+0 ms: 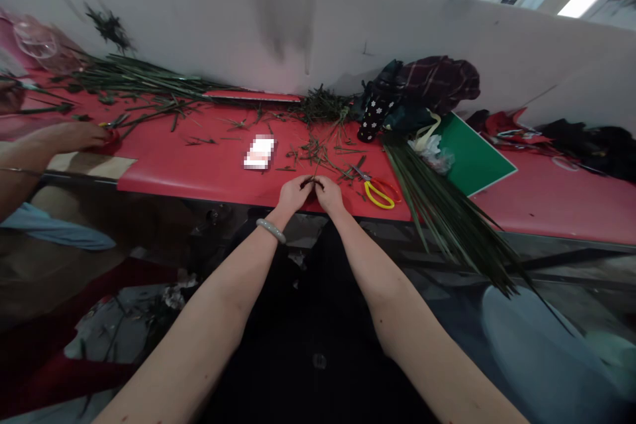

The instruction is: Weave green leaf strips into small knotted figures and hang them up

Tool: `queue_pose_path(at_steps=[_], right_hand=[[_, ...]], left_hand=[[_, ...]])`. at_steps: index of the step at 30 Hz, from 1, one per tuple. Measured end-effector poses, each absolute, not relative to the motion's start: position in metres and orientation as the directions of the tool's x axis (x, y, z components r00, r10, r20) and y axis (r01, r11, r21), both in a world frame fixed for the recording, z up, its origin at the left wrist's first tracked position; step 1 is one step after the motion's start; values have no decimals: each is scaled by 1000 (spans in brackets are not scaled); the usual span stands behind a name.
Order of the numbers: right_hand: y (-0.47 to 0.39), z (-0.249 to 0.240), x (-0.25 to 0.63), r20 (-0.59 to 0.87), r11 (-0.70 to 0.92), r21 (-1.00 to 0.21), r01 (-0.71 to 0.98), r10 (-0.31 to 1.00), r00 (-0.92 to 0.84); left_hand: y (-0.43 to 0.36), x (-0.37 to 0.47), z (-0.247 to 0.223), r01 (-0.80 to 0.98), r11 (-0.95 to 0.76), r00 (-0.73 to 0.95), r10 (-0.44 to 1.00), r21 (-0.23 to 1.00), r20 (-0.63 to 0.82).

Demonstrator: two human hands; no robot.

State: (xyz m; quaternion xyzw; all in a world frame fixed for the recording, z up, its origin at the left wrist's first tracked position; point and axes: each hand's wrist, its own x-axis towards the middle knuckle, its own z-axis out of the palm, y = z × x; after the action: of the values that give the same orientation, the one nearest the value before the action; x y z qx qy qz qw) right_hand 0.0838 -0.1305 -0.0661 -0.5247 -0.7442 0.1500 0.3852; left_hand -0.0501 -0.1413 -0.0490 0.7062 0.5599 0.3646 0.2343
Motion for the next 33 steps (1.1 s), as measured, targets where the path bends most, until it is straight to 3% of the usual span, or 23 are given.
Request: queue_pose_path(at_steps=[9, 23, 33], right_hand=[[-130, -65, 83, 398, 404, -596, 694, 899, -181], [-131, -63, 83, 370, 373, -544, 752, 911, -183], [-134, -62, 82, 375, 365, -615, 699, 915, -148]], left_hand=[[-141, -50, -52, 540, -255, 95, 965, 802, 243], [-138, -52, -54, 529, -294, 118, 954, 796, 274], [-137, -52, -55, 557, -291, 106, 954, 778, 281]])
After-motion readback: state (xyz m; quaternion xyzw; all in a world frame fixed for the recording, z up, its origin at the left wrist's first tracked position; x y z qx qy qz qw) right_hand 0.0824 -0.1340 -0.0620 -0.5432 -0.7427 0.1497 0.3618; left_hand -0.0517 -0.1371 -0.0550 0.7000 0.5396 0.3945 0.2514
